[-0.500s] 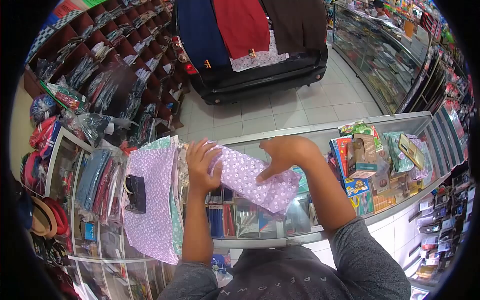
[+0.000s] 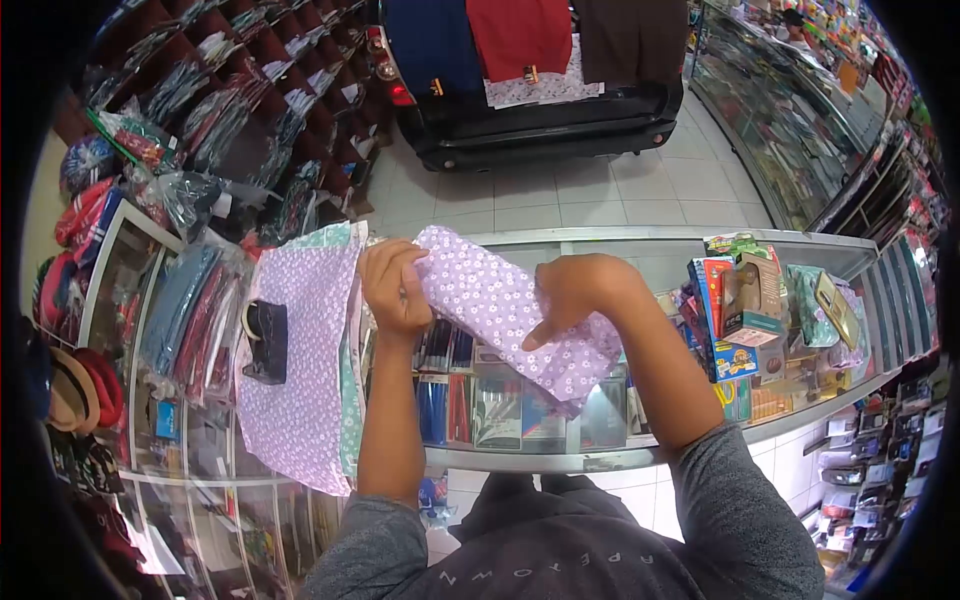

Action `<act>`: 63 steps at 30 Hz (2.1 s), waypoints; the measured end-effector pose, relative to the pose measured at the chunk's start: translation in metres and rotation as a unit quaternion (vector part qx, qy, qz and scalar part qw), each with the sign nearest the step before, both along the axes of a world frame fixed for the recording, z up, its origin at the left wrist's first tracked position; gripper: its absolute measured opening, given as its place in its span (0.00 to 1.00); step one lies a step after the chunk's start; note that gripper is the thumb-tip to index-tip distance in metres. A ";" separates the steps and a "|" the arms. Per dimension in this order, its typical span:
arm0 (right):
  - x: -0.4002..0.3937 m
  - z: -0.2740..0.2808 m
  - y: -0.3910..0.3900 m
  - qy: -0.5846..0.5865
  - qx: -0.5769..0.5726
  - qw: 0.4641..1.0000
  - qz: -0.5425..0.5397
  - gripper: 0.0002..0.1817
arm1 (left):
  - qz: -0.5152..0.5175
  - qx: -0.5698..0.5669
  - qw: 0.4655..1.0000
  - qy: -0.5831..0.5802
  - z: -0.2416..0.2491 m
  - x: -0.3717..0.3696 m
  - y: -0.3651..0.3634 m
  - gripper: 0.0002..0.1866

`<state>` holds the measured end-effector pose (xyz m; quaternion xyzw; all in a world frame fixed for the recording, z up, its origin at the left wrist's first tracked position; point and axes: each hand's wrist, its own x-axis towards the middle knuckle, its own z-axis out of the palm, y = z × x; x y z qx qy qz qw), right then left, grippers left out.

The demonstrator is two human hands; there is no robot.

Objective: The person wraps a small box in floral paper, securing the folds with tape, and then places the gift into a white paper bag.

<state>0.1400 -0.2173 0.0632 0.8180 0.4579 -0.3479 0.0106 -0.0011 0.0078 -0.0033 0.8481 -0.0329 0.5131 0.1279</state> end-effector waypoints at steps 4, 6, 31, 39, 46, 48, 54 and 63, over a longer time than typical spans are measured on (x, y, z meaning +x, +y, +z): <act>-0.008 0.010 -0.006 -0.051 0.104 0.993 -0.020 0.61 | 0.015 -0.028 0.999 -0.010 -0.005 0.000 0.006 0.16; -0.018 0.013 0.003 -0.063 0.101 0.992 -0.039 0.64 | 0.022 -0.046 0.999 -0.009 -0.007 0.000 0.006 0.16; 0.014 0.011 -0.005 0.081 0.545 0.827 0.111 0.66 | -0.248 -0.363 0.880 0.178 -0.072 -0.009 -0.032 0.49; 0.008 0.025 -0.015 0.025 0.583 0.800 0.143 0.54 | -0.121 -0.213 0.969 0.010 -0.041 0.007 -0.021 0.54; -0.045 0.055 -0.041 0.079 0.835 0.544 -0.008 0.27 | 0.003 -0.131 0.985 -0.110 -0.009 0.008 -0.025 0.59; -0.062 0.061 -0.050 0.113 0.818 0.562 0.052 0.24 | 0.051 -0.079 0.990 -0.101 -0.011 0.004 -0.020 0.59; -0.093 0.080 -0.043 -0.037 0.558 0.828 -0.033 0.42 | 0.106 0.017 0.983 -0.149 -0.008 0.007 -0.021 0.53; -0.076 0.044 -0.007 0.037 0.586 0.807 -0.061 0.13 | 0.069 -0.042 0.987 -0.138 -0.008 0.011 -0.028 0.59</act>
